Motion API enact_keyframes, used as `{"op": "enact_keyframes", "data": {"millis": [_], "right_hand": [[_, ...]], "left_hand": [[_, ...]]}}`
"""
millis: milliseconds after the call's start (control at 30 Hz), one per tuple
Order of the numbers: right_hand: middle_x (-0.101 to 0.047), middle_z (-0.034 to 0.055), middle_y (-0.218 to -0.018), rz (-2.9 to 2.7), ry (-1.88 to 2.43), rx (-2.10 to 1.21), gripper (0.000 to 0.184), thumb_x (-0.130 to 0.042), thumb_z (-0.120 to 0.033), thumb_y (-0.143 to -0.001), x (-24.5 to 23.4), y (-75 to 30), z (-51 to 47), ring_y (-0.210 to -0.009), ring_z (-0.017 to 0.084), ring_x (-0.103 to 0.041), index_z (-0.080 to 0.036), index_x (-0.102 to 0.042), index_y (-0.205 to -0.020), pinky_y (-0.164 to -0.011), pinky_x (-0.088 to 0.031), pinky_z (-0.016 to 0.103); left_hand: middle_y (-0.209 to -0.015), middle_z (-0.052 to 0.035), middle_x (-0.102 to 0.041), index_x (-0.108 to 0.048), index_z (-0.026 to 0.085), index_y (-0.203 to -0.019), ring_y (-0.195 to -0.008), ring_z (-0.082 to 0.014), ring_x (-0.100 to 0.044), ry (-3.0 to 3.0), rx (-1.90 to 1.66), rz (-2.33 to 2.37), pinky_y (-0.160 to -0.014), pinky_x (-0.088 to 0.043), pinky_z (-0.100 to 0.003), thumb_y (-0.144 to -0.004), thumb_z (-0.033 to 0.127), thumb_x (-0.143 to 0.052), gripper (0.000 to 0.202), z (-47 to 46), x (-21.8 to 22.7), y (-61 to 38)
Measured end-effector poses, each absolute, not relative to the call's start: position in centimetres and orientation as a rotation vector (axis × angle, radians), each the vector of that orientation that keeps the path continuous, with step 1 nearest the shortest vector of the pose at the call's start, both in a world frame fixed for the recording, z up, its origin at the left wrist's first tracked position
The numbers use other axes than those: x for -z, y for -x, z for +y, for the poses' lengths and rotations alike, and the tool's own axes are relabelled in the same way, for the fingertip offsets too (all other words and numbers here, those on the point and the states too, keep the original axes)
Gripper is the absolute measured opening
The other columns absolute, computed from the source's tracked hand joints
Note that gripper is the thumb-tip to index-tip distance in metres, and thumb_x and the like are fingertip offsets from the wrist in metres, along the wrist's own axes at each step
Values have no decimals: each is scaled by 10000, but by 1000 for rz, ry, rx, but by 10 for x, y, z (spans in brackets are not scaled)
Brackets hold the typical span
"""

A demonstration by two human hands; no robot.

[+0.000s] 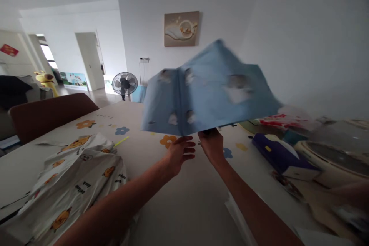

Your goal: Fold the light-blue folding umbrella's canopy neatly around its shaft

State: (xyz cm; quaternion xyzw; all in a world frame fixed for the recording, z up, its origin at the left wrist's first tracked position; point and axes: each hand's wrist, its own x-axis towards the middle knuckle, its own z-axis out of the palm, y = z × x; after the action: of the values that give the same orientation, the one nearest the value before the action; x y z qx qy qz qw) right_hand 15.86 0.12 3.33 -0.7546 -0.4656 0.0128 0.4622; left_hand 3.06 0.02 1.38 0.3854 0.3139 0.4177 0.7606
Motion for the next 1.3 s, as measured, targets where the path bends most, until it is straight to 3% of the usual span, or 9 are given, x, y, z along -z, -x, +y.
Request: {"op": "enact_keyframes", "data": {"millis": [100,200,333,433,667,833,967,1133,1300], "right_hand": [[-639,124,-678,-1109,2043,116,310,-481,-335,-742,-35,-164,3,-685,287,-621,-147,-573,-970,-587,-374,322],[-595,66,-582,-1112,1931,29,213,-544,-301,-692,-39,-162,0,-592,230,-591,-167,-582,-853,-552,-369,292],[-398,-42,-361,-1061,1307,-786,226,-572,-284,-663,-48,-154,-7,-328,89,-363,-195,-432,-511,-360,-272,217],[-307,-92,-333,-839,782,-1435,258,-544,-268,-699,-52,-159,-12,-255,40,-234,-193,-392,-505,-271,-184,180],[-363,-137,-384,-609,152,-1766,107,-547,-223,-718,-47,-179,-13,-219,-3,-233,-159,-470,-681,-219,-139,110],[-337,-116,-363,-841,561,-1585,159,-547,-250,-690,-52,-162,-16,-237,17,-209,-169,-463,-583,-246,-162,150],[-386,-40,-319,-1153,1298,-856,274,-521,-269,-690,-53,-154,-11,-288,82,-358,-196,-405,-453,-327,-259,207],[-639,112,-605,-1279,2031,58,158,-489,-241,-735,-50,-163,-5,-616,239,-620,-136,-605,-717,-545,-391,291],[-679,157,-719,-1359,2163,224,227,-456,-211,-768,-46,-164,-5,-735,264,-645,-117,-647,-847,-608,-404,302]], "left_hand": [[-1008,-91,-593,-540,186,-1121,-818,-159,-558,-885,-876,648,-644,-454,-283,-732,172,-514,390,-9,-17,-35],[-1087,-115,-569,-484,180,-1190,-913,-191,-534,-917,-809,674,-668,-459,-307,-733,220,-559,464,-16,-19,-38],[-1067,-126,-566,-546,142,-1067,-918,-203,-539,-994,-727,614,-700,-449,-323,-736,272,-574,357,-20,-20,-38],[-1061,-115,-570,-584,141,-978,-936,-204,-540,-1032,-719,504,-740,-441,-326,-733,300,-590,292,-19,-20,-36],[-1050,-131,-588,-579,130,-969,-894,-197,-573,-954,-688,453,-772,-442,-344,-731,286,-602,285,-15,-16,-35],[-974,-111,-610,-592,130,-935,-861,-197,-587,-963,-696,433,-755,-449,-351,-693,217,-620,258,-12,-15,-35],[-922,-104,-609,-586,119,-898,-799,-191,-599,-925,-721,467,-711,-451,-333,-676,178,-615,231,-14,-18,-33],[-938,-107,-601,-551,127,-972,-810,-204,-601,-873,-728,537,-711,-464,-353,-694,170,-612,288,-18,-17,-33],[-947,-110,-606,-549,128,-948,-796,-195,-602,-876,-717,552,-688,-467,-338,-688,162,-622,272,-18,-12,-36]]}}
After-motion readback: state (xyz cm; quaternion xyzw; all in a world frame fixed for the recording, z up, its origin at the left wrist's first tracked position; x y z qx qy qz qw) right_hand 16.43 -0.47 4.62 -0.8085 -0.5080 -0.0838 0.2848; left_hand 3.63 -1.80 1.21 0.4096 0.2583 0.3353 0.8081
